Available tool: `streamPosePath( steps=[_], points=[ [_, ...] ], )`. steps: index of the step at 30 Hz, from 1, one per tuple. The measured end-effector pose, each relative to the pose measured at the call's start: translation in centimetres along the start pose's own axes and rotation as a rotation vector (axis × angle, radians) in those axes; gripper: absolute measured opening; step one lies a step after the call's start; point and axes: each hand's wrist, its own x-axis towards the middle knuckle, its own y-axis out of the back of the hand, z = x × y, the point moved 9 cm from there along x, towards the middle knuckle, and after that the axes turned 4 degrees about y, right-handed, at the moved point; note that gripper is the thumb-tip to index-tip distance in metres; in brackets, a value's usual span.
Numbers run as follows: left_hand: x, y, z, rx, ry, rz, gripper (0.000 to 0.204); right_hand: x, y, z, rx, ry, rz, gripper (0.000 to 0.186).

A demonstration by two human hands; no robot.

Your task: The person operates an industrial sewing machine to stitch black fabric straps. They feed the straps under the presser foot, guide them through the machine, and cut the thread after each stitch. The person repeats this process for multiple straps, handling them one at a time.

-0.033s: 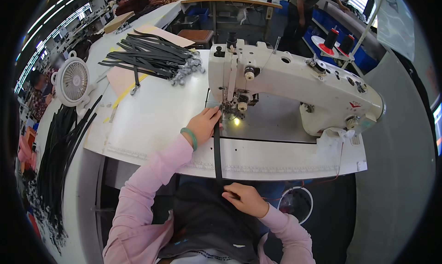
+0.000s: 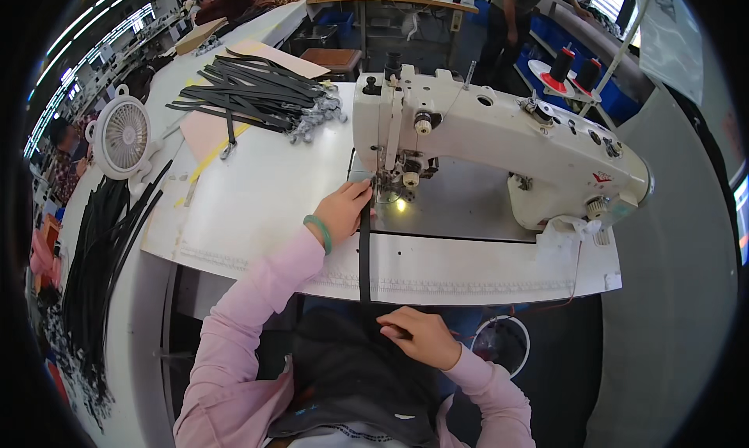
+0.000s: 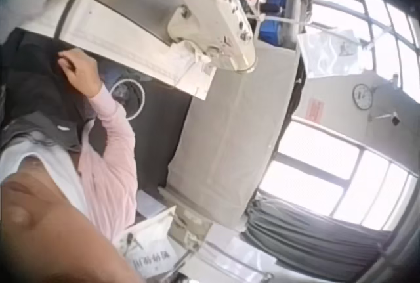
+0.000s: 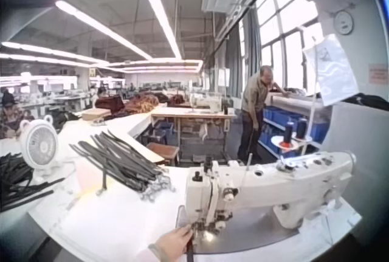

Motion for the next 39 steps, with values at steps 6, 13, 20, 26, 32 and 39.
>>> streamPosePath(
  steps=[6, 13, 20, 26, 32, 39],
  points=[
    [-1.0, 1.4, -1.5, -0.130, 0.164, 0.077, 0.022, -6.3, 24.8, 2.7, -0.392, 0.082, 1.303, 0.025],
    [-0.5, 0.3, -1.4, -0.230, 0.230, 0.124, 0.023, -18.0, 53.1, 20.4, -0.061, -0.102, 1.585, 0.043],
    [-0.4, -0.9, -2.3, -0.192, 0.170, 0.170, 0.022, -11.9, 61.1, 15.5, -1.053, -0.545, 0.954, 0.054],
    [0.2, -0.2, 0.2, -0.025, 0.115, 0.123, 0.025, -6.4, 61.7, 17.1, -1.114, -0.805, 0.563, 0.055],
    [0.5, -0.4, -0.1, -0.059, 0.084, 0.105, 0.026, -6.4, 62.1, 17.2, -1.041, -0.819, 0.522, 0.056],
    [1.2, -0.1, 0.9, -0.084, 0.071, 0.085, 0.033, -7.2, 65.3, 18.1, -1.053, -0.797, 0.519, 0.054]
  ],
)
